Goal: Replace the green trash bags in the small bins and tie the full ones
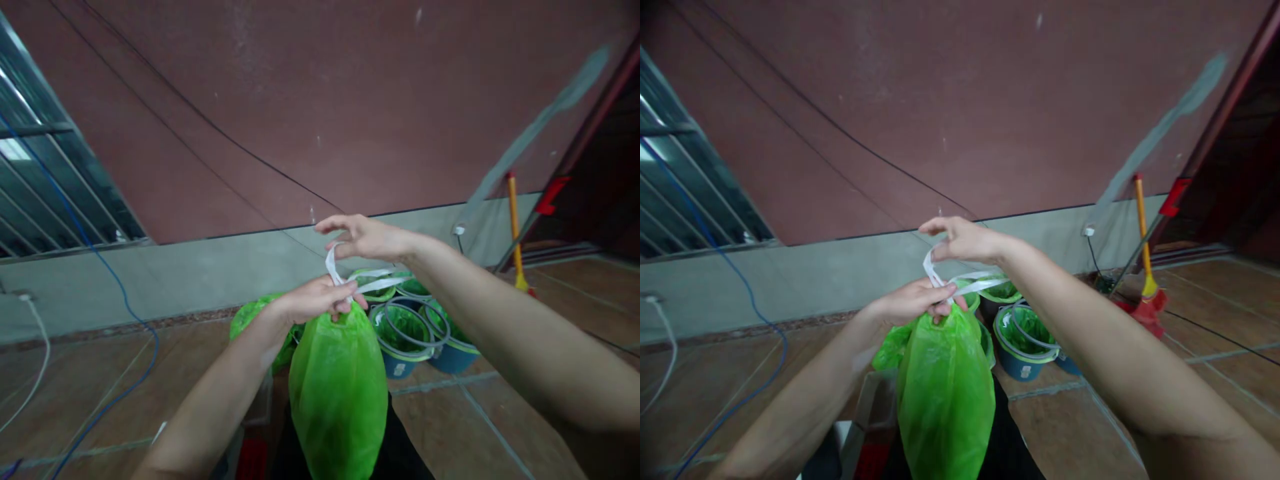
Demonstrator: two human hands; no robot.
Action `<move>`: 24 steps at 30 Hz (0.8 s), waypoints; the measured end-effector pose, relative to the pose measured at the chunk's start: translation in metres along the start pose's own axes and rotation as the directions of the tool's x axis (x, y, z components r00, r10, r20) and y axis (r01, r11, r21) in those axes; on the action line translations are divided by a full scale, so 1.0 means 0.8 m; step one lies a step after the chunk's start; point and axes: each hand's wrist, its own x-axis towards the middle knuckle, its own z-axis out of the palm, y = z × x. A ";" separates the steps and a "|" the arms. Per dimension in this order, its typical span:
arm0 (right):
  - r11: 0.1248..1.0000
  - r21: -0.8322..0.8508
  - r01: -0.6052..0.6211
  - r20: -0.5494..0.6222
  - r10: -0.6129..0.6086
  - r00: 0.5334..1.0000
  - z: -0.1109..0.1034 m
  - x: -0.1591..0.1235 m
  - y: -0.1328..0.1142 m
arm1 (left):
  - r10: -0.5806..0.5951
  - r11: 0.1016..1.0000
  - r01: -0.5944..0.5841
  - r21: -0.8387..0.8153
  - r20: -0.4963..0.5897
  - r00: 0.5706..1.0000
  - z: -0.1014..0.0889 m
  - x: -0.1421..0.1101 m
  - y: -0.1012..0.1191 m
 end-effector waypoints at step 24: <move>0.906 -0.186 -0.380 -0.062 0.375 0.925 0.054 -0.031 0.240 | 0.013 0.976 0.046 0.214 -0.267 0.964 -0.112 0.142 -0.147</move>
